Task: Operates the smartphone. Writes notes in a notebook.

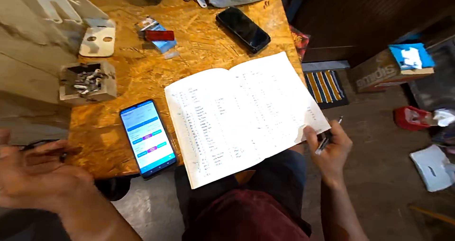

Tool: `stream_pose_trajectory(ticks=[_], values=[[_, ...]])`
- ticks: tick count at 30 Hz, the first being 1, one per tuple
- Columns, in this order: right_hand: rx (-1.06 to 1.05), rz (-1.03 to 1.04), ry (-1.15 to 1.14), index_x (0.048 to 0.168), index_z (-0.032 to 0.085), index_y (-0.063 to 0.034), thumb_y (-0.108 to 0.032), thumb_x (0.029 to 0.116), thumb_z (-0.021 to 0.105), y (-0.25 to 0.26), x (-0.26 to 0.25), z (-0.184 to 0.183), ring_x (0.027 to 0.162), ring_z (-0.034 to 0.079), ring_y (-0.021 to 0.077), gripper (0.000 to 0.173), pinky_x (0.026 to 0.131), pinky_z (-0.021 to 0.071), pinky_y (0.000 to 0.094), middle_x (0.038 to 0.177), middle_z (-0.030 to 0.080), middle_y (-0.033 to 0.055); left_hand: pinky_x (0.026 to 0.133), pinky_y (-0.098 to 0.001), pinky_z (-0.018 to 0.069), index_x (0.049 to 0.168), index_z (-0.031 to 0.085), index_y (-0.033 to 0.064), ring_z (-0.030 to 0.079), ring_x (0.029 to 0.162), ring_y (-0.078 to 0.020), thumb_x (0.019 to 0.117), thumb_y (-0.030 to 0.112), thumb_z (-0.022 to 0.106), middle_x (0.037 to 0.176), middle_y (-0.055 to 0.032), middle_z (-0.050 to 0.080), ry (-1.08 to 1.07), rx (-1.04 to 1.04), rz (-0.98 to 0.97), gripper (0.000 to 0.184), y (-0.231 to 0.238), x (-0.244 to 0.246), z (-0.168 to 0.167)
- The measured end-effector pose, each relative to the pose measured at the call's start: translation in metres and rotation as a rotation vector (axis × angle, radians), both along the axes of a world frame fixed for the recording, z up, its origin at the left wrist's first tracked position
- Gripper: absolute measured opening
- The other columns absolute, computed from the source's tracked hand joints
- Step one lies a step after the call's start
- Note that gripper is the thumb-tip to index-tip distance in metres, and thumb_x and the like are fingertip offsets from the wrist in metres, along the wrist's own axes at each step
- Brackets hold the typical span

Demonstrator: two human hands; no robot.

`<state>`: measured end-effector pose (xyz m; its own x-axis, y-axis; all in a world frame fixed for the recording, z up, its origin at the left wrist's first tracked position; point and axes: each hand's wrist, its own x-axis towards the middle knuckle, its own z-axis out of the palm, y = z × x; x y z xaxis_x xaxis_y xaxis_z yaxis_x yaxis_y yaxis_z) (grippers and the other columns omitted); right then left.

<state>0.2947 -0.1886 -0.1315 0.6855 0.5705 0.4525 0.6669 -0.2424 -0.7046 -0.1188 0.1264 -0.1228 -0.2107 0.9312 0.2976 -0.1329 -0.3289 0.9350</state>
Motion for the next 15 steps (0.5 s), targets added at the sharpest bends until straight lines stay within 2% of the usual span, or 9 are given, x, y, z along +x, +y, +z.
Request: stream_pose_trajectory(ticks=[3, 5, 7, 10, 13, 15], values=[[0.056, 0.013, 0.005, 0.101, 0.066, 0.0044, -0.017, 0.0902, 0.073, -0.002, 0.003, -0.004, 0.076, 0.067, 0.0002, 0.025, 0.066, 0.0567, 0.0166, 0.093, 0.072, 0.0058, 0.083, -0.0334, 0.0587, 0.104, 0.053, 0.0111, 0.070, 0.082, -0.0151, 0.1086, 0.014, 0.013, 0.085, 0.0029, 0.066, 0.058, -0.030, 0.007, 0.040, -0.002, -0.004, -0.006], [0.082, 0.022, 0.013, 0.095, 0.065, 0.0024, -0.016, 0.0893, 0.073, -0.003, 0.004, -0.006, 0.083, 0.070, 0.0034, 0.021, 0.070, 0.0582, 0.0178, 0.107, 0.074, 0.0122, 0.084, -0.0330, 0.0581, 0.101, 0.050, 0.0098, 0.069, 0.083, -0.0154, 0.1075, 0.012, 0.007, 0.087, 0.0010, 0.066, 0.081, -0.070, 0.027, 0.044, -0.003, -0.004, -0.007], [0.097, 0.023, 0.024, 0.095, 0.064, 0.0016, -0.017, 0.0887, 0.074, -0.006, 0.005, -0.008, 0.089, 0.071, 0.0052, 0.023, 0.074, 0.0586, 0.0187, 0.111, 0.073, 0.0140, 0.082, -0.0309, 0.0573, 0.100, 0.051, 0.0096, 0.068, 0.083, -0.0136, 0.1068, 0.012, 0.006, 0.089, 0.0012, 0.065, 0.108, -0.123, 0.052, 0.045, -0.007, 0.001, -0.004], [0.112, 0.022, 0.054, 0.100, 0.062, 0.0030, -0.018, 0.0880, 0.075, -0.008, 0.006, -0.012, 0.090, 0.071, 0.0064, 0.027, 0.071, 0.0578, 0.0186, 0.118, 0.072, 0.0166, 0.085, -0.0313, 0.0560, 0.104, 0.052, 0.0084, 0.067, 0.088, -0.0134, 0.1079, 0.015, 0.007, 0.094, 0.0005, 0.065, 0.129, -0.128, 0.063, 0.045, -0.010, 0.002, -0.002], [0.120, 0.032, 0.076, 0.104, 0.061, 0.0036, -0.015, 0.0877, 0.075, -0.008, 0.006, -0.014, 0.091, 0.072, 0.0077, 0.028, 0.071, 0.0583, 0.0190, 0.122, 0.070, 0.0177, 0.084, -0.0309, 0.0557, 0.103, 0.051, 0.0073, 0.067, 0.087, -0.0141, 0.1083, 0.014, 0.007, 0.091, -0.0008, 0.064, 0.134, -0.131, 0.101, 0.044, -0.013, 0.009, 0.004], [0.126, 0.041, 0.084, 0.107, 0.059, 0.0040, -0.015, 0.0874, 0.075, -0.008, 0.007, -0.014, 0.097, 0.072, 0.0108, 0.031, 0.076, 0.0601, 0.0210, 0.124, 0.069, 0.0186, 0.084, -0.0307, 0.0557, 0.101, 0.051, 0.0070, 0.067, 0.085, -0.0142, 0.1082, 0.014, 0.007, 0.088, -0.0009, 0.064, 0.124, -0.117, 0.105, 0.045, -0.012, 0.011, 0.006]])
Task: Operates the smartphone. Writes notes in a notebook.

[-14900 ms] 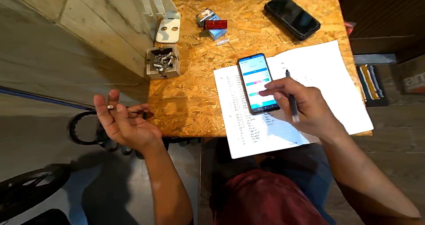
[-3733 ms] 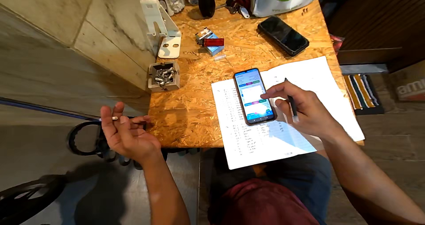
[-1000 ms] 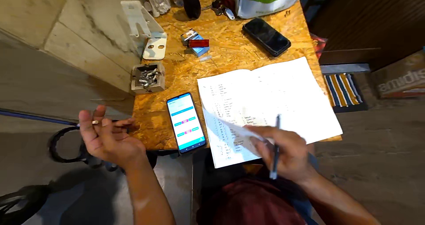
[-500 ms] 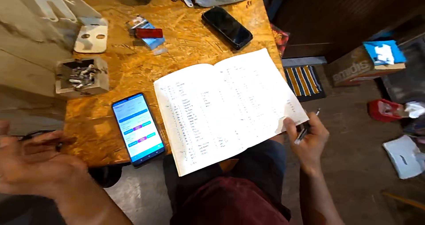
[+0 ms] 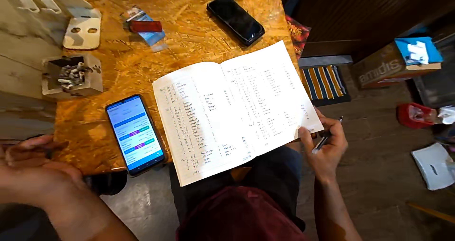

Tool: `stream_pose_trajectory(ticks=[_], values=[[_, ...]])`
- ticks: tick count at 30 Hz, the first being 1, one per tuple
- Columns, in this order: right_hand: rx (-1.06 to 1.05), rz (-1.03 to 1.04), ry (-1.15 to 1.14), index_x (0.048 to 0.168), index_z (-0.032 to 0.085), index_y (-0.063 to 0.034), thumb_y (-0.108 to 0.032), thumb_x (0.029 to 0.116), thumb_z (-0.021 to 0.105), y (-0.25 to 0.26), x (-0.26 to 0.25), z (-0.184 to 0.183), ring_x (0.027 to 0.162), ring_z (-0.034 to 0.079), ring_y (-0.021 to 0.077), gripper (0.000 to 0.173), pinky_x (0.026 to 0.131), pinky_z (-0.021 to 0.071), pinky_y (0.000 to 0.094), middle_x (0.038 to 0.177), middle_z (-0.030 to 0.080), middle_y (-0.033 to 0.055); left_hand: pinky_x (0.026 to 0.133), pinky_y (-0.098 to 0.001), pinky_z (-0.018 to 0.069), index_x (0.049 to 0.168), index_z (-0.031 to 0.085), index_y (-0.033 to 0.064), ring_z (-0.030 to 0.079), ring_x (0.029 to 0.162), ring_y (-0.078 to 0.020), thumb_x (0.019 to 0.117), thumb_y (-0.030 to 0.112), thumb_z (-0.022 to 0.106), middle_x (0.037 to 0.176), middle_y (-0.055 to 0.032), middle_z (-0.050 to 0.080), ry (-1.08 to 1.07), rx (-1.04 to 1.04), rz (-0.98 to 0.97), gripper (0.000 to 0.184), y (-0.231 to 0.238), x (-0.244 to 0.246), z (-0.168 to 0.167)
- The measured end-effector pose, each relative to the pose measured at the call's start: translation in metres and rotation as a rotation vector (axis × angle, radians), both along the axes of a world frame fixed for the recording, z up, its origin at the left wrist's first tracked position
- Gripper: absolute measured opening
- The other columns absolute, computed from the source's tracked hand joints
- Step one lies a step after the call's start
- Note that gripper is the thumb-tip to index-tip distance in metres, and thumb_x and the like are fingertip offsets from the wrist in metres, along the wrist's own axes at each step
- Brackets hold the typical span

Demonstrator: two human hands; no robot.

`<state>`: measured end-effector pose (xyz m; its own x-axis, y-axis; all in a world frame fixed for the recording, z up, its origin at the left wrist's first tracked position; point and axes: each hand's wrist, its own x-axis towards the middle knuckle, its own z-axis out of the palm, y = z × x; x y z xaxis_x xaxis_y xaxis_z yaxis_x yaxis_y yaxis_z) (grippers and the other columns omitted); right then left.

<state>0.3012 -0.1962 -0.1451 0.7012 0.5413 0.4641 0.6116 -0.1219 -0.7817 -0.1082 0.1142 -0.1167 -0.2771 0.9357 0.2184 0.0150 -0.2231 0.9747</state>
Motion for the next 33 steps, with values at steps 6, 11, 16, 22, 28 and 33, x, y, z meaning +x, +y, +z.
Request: stream_pose_trajectory(ticks=[6, 11, 16, 22, 28, 33], values=[[0.014, 0.036, 0.014, 0.121, 0.056, 0.0081, -0.016, 0.0876, 0.075, 0.001, 0.002, -0.001, 0.108, 0.071, 0.0164, 0.045, 0.087, 0.0602, 0.0268, 0.128, 0.067, 0.0202, 0.087, -0.0321, 0.0560, 0.103, 0.053, 0.0097, 0.068, 0.086, -0.0140, 0.1104, 0.020, 0.013, 0.087, 0.0012, 0.066, -0.059, 0.033, -0.027, 0.041, 0.006, -0.005, -0.004], [0.006, 0.033, 0.013, 0.123, 0.055, 0.0093, -0.016, 0.0878, 0.074, 0.002, 0.002, -0.001, 0.105, 0.070, 0.0141, 0.047, 0.087, 0.0597, 0.0255, 0.129, 0.066, 0.0204, 0.082, -0.0331, 0.0588, 0.106, 0.053, 0.0099, 0.070, 0.078, -0.0166, 0.1091, 0.017, 0.026, 0.081, 0.0006, 0.068, -0.084, 0.109, -0.030, 0.027, 0.010, -0.006, -0.005], [-0.005, 0.038, 0.019, 0.123, 0.055, 0.0092, -0.017, 0.0881, 0.074, 0.002, 0.002, 0.001, 0.108, 0.070, 0.0159, 0.048, 0.089, 0.0596, 0.0264, 0.130, 0.066, 0.0211, 0.080, -0.0315, 0.0589, 0.112, 0.052, 0.0098, 0.070, 0.076, -0.0151, 0.1081, 0.015, 0.028, 0.080, 0.0024, 0.067, -0.074, 0.119, -0.041, 0.025, 0.009, -0.004, -0.002], [-0.006, 0.034, -0.008, 0.127, 0.053, 0.0090, -0.017, 0.0867, 0.075, 0.003, 0.004, 0.001, 0.119, 0.067, 0.0217, 0.052, 0.099, 0.0573, 0.0330, 0.134, 0.063, 0.0225, 0.080, -0.0308, 0.0593, 0.116, 0.053, 0.0095, 0.070, 0.077, -0.0141, 0.1081, 0.016, 0.030, 0.083, 0.0033, 0.067, -0.059, 0.122, -0.051, 0.026, 0.008, -0.003, -0.001], [-0.040, 0.115, -0.212, 0.131, 0.056, 0.0025, -0.013, 0.0884, 0.073, 0.015, 0.006, 0.021, 0.140, 0.052, 0.0298, 0.048, 0.112, 0.0494, 0.0444, 0.144, 0.059, 0.0204, 0.081, -0.0315, 0.0591, 0.119, 0.052, 0.0077, 0.070, 0.079, -0.0145, 0.1081, 0.015, 0.027, 0.085, 0.0029, 0.066, -0.052, 0.118, -0.053, 0.028, 0.008, -0.002, 0.000], [0.100, 0.551, 0.112, 0.136, 0.053, -0.0082, -0.032, 0.1101, 0.041, 0.049, -0.001, 0.050, 0.108, 0.073, 0.0220, 0.037, 0.094, 0.0614, 0.0413, 0.117, 0.074, 0.0065, 0.078, -0.0298, 0.0602, 0.118, 0.054, 0.0079, 0.071, 0.076, -0.0134, 0.1076, 0.016, 0.033, 0.084, 0.0038, 0.067, -0.078, 0.118, -0.046, 0.025, 0.006, -0.001, 0.002]])
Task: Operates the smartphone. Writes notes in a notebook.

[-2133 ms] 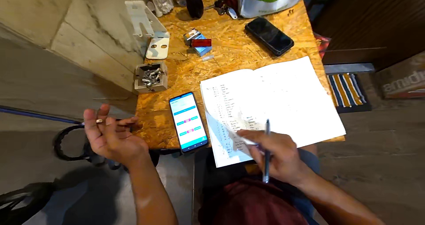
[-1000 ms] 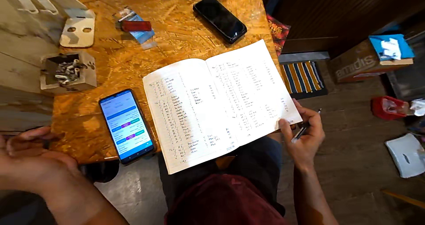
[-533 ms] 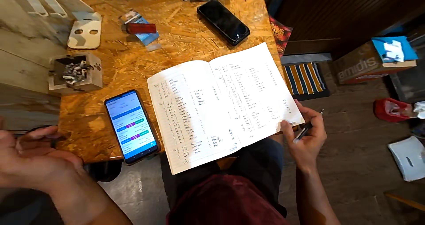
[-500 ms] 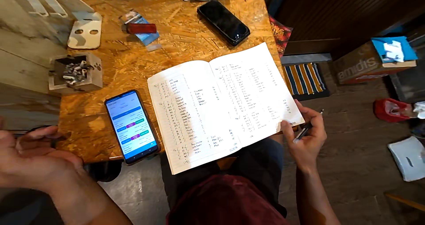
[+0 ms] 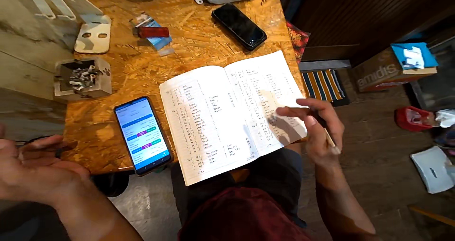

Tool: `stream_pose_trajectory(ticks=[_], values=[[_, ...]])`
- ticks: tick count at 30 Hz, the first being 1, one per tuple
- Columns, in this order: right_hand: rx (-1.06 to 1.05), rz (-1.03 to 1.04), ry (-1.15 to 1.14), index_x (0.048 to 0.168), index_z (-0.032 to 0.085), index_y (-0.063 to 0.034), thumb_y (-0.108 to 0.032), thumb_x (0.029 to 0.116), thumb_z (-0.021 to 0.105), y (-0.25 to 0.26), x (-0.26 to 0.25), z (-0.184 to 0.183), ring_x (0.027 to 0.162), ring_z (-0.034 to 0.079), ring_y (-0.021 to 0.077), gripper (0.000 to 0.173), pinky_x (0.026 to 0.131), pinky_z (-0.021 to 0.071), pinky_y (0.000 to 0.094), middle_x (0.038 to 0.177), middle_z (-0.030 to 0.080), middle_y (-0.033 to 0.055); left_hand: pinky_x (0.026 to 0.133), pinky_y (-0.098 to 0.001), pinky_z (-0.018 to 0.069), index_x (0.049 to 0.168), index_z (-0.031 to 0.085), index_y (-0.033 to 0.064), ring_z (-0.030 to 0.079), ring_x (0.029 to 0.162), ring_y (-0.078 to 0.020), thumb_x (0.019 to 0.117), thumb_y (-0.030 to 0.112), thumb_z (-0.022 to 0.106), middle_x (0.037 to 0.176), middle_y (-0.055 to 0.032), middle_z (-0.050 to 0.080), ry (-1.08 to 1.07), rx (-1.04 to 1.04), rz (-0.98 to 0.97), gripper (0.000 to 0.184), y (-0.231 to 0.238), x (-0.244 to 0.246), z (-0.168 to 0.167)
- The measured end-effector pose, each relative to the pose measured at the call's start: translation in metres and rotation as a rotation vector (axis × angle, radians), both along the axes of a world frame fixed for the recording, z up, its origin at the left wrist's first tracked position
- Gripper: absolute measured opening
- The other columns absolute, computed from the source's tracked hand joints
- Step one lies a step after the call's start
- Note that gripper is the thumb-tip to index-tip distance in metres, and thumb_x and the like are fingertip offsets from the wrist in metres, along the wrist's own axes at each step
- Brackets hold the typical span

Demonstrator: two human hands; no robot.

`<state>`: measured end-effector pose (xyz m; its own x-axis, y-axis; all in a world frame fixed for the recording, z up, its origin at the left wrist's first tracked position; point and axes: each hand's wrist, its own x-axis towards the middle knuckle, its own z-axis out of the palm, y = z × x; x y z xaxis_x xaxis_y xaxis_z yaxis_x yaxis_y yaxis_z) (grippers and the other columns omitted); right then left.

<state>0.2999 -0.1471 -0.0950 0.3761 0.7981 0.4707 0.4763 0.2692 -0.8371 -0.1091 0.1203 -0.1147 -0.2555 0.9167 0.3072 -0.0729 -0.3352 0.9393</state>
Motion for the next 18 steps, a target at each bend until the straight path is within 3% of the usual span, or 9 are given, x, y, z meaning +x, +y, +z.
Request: stream_pose_trajectory(ticks=[2, 3, 6, 8, 12, 18], values=[[-0.068, 0.202, 0.188, 0.143, 0.048, -0.0091, -0.042, 0.1089, 0.042, 0.019, -0.002, 0.005, 0.097, 0.074, 0.0252, 0.047, 0.087, 0.0633, 0.0443, 0.111, 0.073, 0.0104, 0.075, -0.0286, 0.0603, 0.123, 0.054, 0.0068, 0.070, 0.074, -0.0121, 0.1074, 0.015, 0.032, 0.086, 0.0043, 0.068, 0.005, 0.007, 0.001, 0.027, 0.000, 0.002, 0.003], [-0.097, 0.249, 0.216, 0.137, 0.052, -0.0058, -0.039, 0.1088, 0.041, 0.030, -0.002, 0.005, 0.090, 0.073, 0.0232, 0.045, 0.081, 0.0646, 0.0424, 0.106, 0.071, 0.0102, 0.074, -0.0284, 0.0605, 0.123, 0.054, 0.0082, 0.070, 0.074, -0.0117, 0.1076, 0.015, 0.032, 0.088, 0.0049, 0.068, 0.015, 0.015, -0.002, 0.027, 0.001, 0.000, 0.001], [-0.211, 0.245, 0.196, 0.113, 0.068, -0.0006, -0.015, 0.1047, 0.046, 0.051, 0.002, 0.001, 0.071, 0.069, 0.0138, 0.028, 0.063, 0.0629, 0.0317, 0.088, 0.070, 0.0056, 0.071, -0.0300, 0.0619, 0.125, 0.056, 0.0159, 0.070, 0.071, -0.0116, 0.1104, 0.021, 0.033, 0.085, 0.0072, 0.069, 0.047, 0.031, -0.036, 0.027, 0.016, -0.025, -0.026], [-0.251, 0.225, 0.215, 0.103, 0.070, -0.0005, -0.007, 0.0979, 0.060, 0.058, 0.005, -0.003, 0.062, 0.068, 0.0145, 0.013, 0.056, 0.0617, 0.0297, 0.077, 0.069, 0.0061, 0.069, -0.0325, 0.0619, 0.133, 0.053, 0.0079, 0.069, 0.070, -0.0140, 0.1088, 0.014, 0.038, 0.093, 0.0018, 0.069, 0.034, 0.047, -0.043, 0.030, 0.021, -0.028, -0.029], [-0.307, 0.178, 0.219, 0.095, 0.068, -0.0038, -0.005, 0.0877, 0.071, 0.063, 0.004, -0.006, 0.056, 0.066, 0.0144, 0.008, 0.049, 0.0580, 0.0272, 0.071, 0.069, 0.0063, 0.072, -0.0326, 0.0612, 0.144, 0.044, 0.0012, 0.068, 0.079, -0.0151, 0.1064, 0.005, 0.038, 0.127, -0.0054, 0.063, 0.055, 0.084, -0.038, 0.038, 0.023, -0.026, -0.024], [-0.335, 0.153, 0.153, 0.094, 0.070, -0.0063, -0.008, 0.0872, 0.072, 0.062, 0.006, -0.006, 0.055, 0.064, 0.0107, 0.007, 0.048, 0.0558, 0.0249, 0.070, 0.068, 0.0023, 0.072, -0.0329, 0.0607, 0.149, 0.037, 0.0021, 0.068, 0.080, -0.0158, 0.1090, 0.008, 0.035, 0.125, -0.0056, 0.064, 0.073, 0.111, -0.031, 0.041, 0.018, -0.020, -0.020]])
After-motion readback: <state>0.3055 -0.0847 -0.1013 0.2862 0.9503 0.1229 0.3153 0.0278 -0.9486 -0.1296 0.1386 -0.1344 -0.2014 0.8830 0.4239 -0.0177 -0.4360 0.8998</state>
